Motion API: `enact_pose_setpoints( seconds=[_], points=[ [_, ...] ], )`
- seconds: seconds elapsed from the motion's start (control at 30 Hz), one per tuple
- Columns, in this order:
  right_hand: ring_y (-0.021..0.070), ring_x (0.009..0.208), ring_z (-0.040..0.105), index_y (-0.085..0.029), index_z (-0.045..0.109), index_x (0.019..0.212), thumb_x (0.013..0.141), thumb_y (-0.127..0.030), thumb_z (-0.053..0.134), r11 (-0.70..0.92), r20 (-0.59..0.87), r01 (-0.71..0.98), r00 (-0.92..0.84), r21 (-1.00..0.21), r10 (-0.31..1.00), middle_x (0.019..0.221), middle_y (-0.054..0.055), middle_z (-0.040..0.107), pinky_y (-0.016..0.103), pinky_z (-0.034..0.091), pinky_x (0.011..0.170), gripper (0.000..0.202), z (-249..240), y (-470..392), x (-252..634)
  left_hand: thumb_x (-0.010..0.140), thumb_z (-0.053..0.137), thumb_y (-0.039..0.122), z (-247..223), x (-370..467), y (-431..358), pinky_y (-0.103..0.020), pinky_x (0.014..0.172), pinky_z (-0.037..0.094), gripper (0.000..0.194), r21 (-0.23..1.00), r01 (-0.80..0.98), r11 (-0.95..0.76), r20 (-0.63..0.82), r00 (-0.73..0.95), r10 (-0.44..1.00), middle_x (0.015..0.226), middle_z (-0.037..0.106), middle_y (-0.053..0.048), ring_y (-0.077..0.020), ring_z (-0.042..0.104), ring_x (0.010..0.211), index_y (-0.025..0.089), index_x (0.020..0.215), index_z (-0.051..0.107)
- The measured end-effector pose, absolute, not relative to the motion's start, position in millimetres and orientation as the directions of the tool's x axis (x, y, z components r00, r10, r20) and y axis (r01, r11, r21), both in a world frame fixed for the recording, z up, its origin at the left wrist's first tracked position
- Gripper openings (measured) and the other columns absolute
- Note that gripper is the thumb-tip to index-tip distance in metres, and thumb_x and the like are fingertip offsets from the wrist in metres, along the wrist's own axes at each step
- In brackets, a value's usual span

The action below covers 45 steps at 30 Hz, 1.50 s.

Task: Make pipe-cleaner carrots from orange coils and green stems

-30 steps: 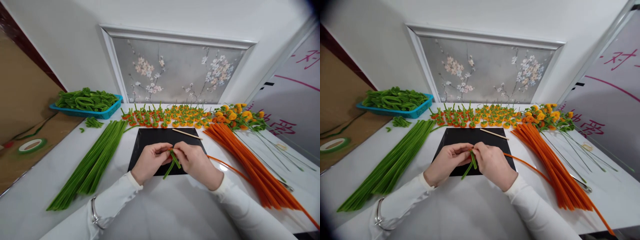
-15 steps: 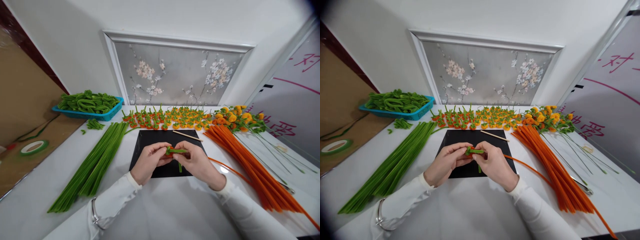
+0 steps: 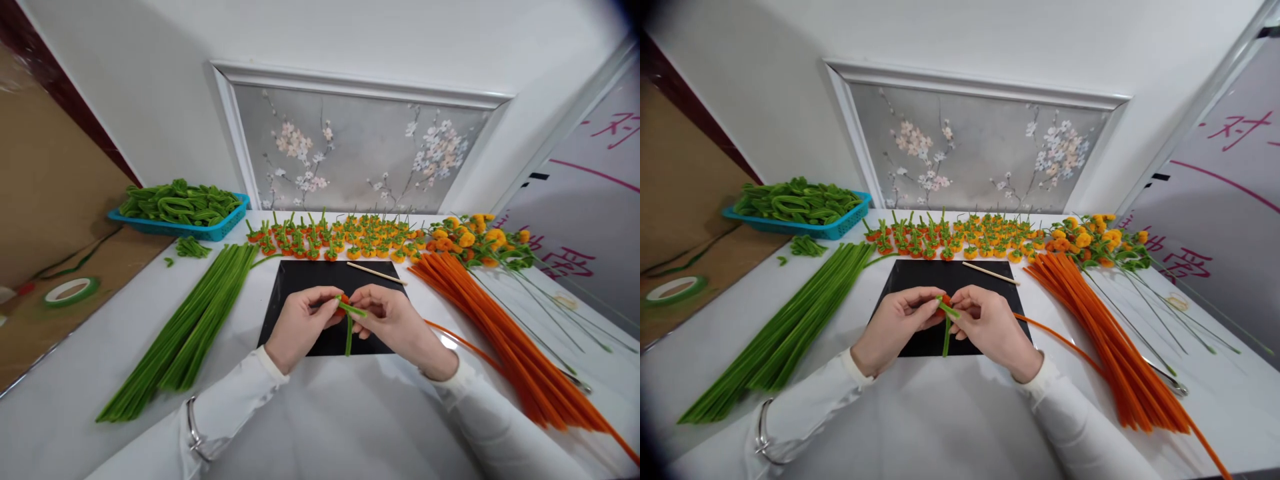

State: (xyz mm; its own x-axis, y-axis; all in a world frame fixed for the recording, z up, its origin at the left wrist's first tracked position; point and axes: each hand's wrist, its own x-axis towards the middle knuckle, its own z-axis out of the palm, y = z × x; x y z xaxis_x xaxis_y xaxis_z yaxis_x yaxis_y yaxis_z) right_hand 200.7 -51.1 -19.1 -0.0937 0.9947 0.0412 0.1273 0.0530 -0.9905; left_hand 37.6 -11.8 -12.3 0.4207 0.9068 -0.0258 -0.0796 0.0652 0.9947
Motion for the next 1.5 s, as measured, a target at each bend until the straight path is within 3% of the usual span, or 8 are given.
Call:
enact_pose_setpoints(
  seconds=[0.27, 0.57, 0.67, 0.77, 0.97, 1.27, 1.4, 1.5],
  points=[
    [0.0090, 0.056, 0.058, -0.020, 0.050, 0.091, 0.080, -0.024, 0.058, 0.174, 0.156, 0.256, -0.089, -0.951, 0.984, 0.074, -0.002, 0.061, 0.021, 0.049, 0.051, 0.015, -25, -52, 201, 0.075, 0.062, 0.025, -12, 41, -18, -0.029, 0.078, 0.054, 0.015, 0.999, -0.027, -0.024, 0.033, 0.421, 0.906, 0.084, 0.064, -0.002, -0.0149, 0.063, 0.079, 0.014, 0.084, 0.065],
    [0.0146, 0.068, 0.067, -0.020, 0.045, 0.091, 0.076, -0.035, 0.066, 0.078, 0.081, -0.070, -0.048, -0.995, 0.996, 0.079, -0.002, 0.055, 0.030, 0.058, 0.064, 0.030, -20, -52, 198, 0.078, 0.060, 0.026, -10, 41, -18, -0.019, 0.058, 0.048, 0.013, 0.993, 0.023, -0.116, 0.094, 0.436, 0.895, 0.076, 0.063, -0.003, -0.0112, 0.058, 0.065, 0.013, 0.082, 0.064],
    [0.0151, 0.069, 0.068, -0.020, 0.046, 0.086, 0.074, -0.039, 0.068, 0.073, 0.076, -0.108, -0.019, -0.991, 0.997, 0.079, -0.002, 0.056, 0.030, 0.058, 0.065, 0.033, -17, -52, 195, 0.078, 0.062, 0.028, -9, 41, -19, -0.021, 0.061, 0.050, 0.015, 0.997, -0.005, -0.082, 0.076, 0.447, 0.892, 0.077, 0.064, -0.003, -0.0117, 0.060, 0.066, 0.013, 0.082, 0.064],
    [0.0143, 0.067, 0.066, -0.020, 0.048, 0.085, 0.077, -0.041, 0.065, 0.140, 0.141, -0.009, -0.010, -0.990, 0.990, 0.077, -0.001, 0.058, 0.029, 0.056, 0.065, 0.028, -18, -52, 195, 0.076, 0.064, 0.029, -8, 40, -19, -0.024, 0.065, 0.053, 0.019, 1.000, -0.026, 0.000, 0.011, 0.448, 0.894, 0.082, 0.066, -0.005, -0.0148, 0.064, 0.072, 0.013, 0.085, 0.065],
    [0.0138, 0.069, 0.062, -0.019, 0.057, 0.091, 0.083, -0.025, 0.057, 0.287, 0.275, 0.360, -0.085, -0.888, 0.958, 0.077, 0.001, 0.063, 0.025, 0.050, 0.064, 0.010, -24, -52, 201, 0.073, 0.066, 0.026, -13, 37, -15, -0.027, 0.071, 0.055, 0.017, 0.999, -0.038, 0.017, 0.002, 0.438, 0.899, 0.080, 0.067, -0.004, -0.0155, 0.065, 0.074, 0.013, 0.084, 0.067],
    [0.0150, 0.068, 0.053, -0.019, 0.056, 0.081, 0.086, -0.013, 0.049, 0.417, 0.427, 0.714, -0.181, -0.562, 0.886, 0.077, 0.003, 0.058, 0.025, 0.041, 0.059, 0.010, -18, -58, 199, 0.067, 0.074, 0.028, -9, 37, -15, -0.027, 0.070, 0.055, 0.019, 0.991, -0.053, 0.125, -0.086, 0.467, 0.880, 0.073, 0.069, -0.004, -0.0160, 0.067, 0.071, 0.012, 0.075, 0.070],
    [0.0178, 0.078, 0.051, -0.018, 0.057, 0.084, 0.090, -0.010, 0.041, 0.490, 0.531, 0.834, -0.304, -0.254, 0.791, 0.085, 0.006, 0.061, 0.030, 0.039, 0.067, 0.019, -15, -61, 197, 0.060, 0.080, 0.027, -5, 34, -13, -0.027, 0.068, 0.055, 0.023, 0.964, -0.066, 0.259, -0.199, 0.470, 0.860, 0.069, 0.070, -0.005, -0.0145, 0.066, 0.067, 0.011, 0.073, 0.072],
    [0.0190, 0.087, 0.053, -0.019, 0.059, 0.091, 0.093, -0.012, 0.039, 0.575, 0.561, 0.818, -0.468, -0.017, 0.682, 0.092, 0.006, 0.064, 0.033, 0.036, 0.071, 0.021, -12, -61, 201, 0.057, 0.082, 0.025, -2, 32, -13, -0.023, 0.067, 0.053, 0.024, 0.925, -0.077, 0.371, -0.293, 0.475, 0.830, 0.068, 0.068, -0.003, -0.0120, 0.065, 0.066, 0.011, 0.073, 0.071]
  ],
)
